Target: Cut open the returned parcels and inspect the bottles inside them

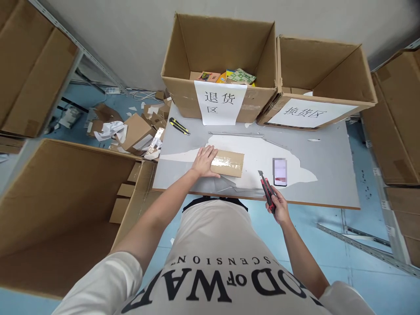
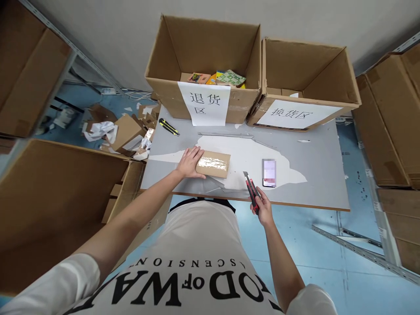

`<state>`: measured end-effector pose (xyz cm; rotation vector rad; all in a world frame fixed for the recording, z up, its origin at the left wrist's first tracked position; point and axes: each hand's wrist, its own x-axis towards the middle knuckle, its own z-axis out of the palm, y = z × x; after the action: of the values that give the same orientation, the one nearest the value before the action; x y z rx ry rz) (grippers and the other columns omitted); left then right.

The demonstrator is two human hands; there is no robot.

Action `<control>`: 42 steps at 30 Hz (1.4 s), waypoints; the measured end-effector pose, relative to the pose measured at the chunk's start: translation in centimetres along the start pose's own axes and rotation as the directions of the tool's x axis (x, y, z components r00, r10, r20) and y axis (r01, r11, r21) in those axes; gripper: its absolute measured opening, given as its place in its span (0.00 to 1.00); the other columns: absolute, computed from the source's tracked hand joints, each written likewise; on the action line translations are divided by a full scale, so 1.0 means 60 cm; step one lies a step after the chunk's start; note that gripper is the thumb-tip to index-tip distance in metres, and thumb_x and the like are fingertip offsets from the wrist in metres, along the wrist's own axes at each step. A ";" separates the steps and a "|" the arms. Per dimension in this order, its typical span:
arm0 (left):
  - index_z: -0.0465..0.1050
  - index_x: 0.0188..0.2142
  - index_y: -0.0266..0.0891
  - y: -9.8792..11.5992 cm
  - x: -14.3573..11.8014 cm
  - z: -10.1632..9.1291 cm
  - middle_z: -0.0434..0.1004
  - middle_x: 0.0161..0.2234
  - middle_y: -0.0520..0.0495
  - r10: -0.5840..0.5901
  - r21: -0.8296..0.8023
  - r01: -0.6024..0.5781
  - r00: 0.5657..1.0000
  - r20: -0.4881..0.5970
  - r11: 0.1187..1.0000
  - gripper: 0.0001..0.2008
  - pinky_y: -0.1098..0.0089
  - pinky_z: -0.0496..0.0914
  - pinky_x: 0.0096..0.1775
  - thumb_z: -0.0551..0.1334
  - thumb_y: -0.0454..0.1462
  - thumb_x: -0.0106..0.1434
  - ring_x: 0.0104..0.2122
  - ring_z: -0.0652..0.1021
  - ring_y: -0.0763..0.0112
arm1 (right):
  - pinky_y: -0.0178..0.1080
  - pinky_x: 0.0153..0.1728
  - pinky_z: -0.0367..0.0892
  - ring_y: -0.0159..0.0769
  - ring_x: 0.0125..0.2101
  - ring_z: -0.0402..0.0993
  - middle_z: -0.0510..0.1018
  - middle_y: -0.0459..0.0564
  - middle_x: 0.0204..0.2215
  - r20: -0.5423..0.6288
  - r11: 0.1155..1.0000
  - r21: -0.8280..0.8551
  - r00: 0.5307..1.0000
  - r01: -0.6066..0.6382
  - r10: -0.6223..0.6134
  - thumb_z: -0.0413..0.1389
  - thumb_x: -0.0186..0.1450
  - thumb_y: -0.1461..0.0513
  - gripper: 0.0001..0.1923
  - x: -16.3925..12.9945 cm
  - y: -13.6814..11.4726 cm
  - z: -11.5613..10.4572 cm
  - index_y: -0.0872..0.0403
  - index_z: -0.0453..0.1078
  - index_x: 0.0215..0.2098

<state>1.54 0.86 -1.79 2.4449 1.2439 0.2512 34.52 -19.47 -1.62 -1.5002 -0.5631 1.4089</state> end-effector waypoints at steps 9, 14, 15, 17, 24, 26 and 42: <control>0.65 0.57 0.33 -0.019 0.011 -0.022 0.63 0.59 0.37 -0.161 -0.320 0.126 0.983 -0.085 0.939 0.23 0.57 0.55 0.60 0.49 0.40 0.66 0.60 0.63 0.59 | 0.35 0.36 0.72 0.34 0.41 0.75 0.78 0.46 0.41 -0.032 0.915 0.402 0.998 -0.034 0.051 0.63 0.56 0.60 0.15 0.029 -0.002 0.114 0.50 0.69 0.41; 0.68 0.54 0.36 -0.071 0.021 -0.027 0.69 0.55 0.40 -0.398 -0.467 0.293 0.907 -0.141 0.834 0.23 0.59 0.60 0.58 0.58 0.38 0.59 0.55 0.69 0.57 | 0.42 0.38 0.73 0.40 0.47 0.74 0.73 0.47 0.52 0.046 0.892 0.423 0.987 -0.160 0.155 0.61 0.57 0.59 0.14 0.034 0.005 0.161 0.49 0.68 0.42; 0.68 0.54 0.36 -0.082 0.022 -0.026 0.70 0.55 0.40 -0.465 -0.518 0.354 0.880 -0.098 0.779 0.23 0.59 0.62 0.57 0.59 0.39 0.59 0.53 0.71 0.57 | 0.42 0.38 0.73 0.40 0.47 0.74 0.73 0.47 0.53 0.051 0.889 0.426 0.986 -0.165 0.159 0.61 0.58 0.59 0.13 0.035 0.006 0.167 0.48 0.68 0.42; 0.68 0.55 0.38 -0.100 0.022 -0.024 0.72 0.52 0.40 -0.558 -0.645 0.459 0.828 0.061 0.611 0.24 0.59 0.66 0.52 0.59 0.41 0.60 0.49 0.74 0.59 | 0.42 0.37 0.73 0.39 0.48 0.73 0.72 0.46 0.54 0.060 0.887 0.432 0.986 -0.163 0.153 0.59 0.59 0.59 0.13 0.035 0.007 0.177 0.48 0.68 0.43; 0.70 0.53 0.40 -0.103 0.020 -0.022 0.77 0.44 0.44 -0.492 -0.806 0.544 0.781 0.385 0.233 0.26 0.65 0.71 0.42 0.64 0.47 0.56 0.42 0.76 0.65 | 0.41 0.36 0.75 0.37 0.45 0.75 0.77 0.47 0.46 0.069 0.882 0.449 0.989 -0.145 0.128 0.59 0.60 0.59 0.14 0.041 0.008 0.191 0.49 0.68 0.44; 0.71 0.51 0.40 -0.100 0.019 -0.022 0.78 0.42 0.44 -0.489 -0.816 0.541 0.779 0.393 0.205 0.27 0.66 0.71 0.42 0.65 0.48 0.54 0.41 0.76 0.65 | 0.39 0.37 0.74 0.36 0.44 0.76 0.78 0.48 0.43 0.055 0.888 0.440 0.991 -0.133 0.121 0.59 0.60 0.59 0.13 0.044 0.009 0.192 0.50 0.68 0.44; 0.77 0.42 0.37 -0.057 -0.046 -0.015 0.80 0.39 0.46 -0.586 -0.893 0.450 0.731 0.351 0.026 0.17 0.61 0.73 0.46 0.67 0.42 0.55 0.40 0.79 0.64 | 0.36 0.35 0.76 0.33 0.32 0.78 0.80 0.50 0.35 0.102 0.974 0.220 0.994 -0.053 0.031 0.57 0.62 0.64 0.04 0.156 -0.134 0.171 0.54 0.69 0.36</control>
<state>-2.91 0.70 -2.37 0.7710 1.3322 0.6960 29.21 -4.77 2.12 -1.2764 -0.4199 1.5313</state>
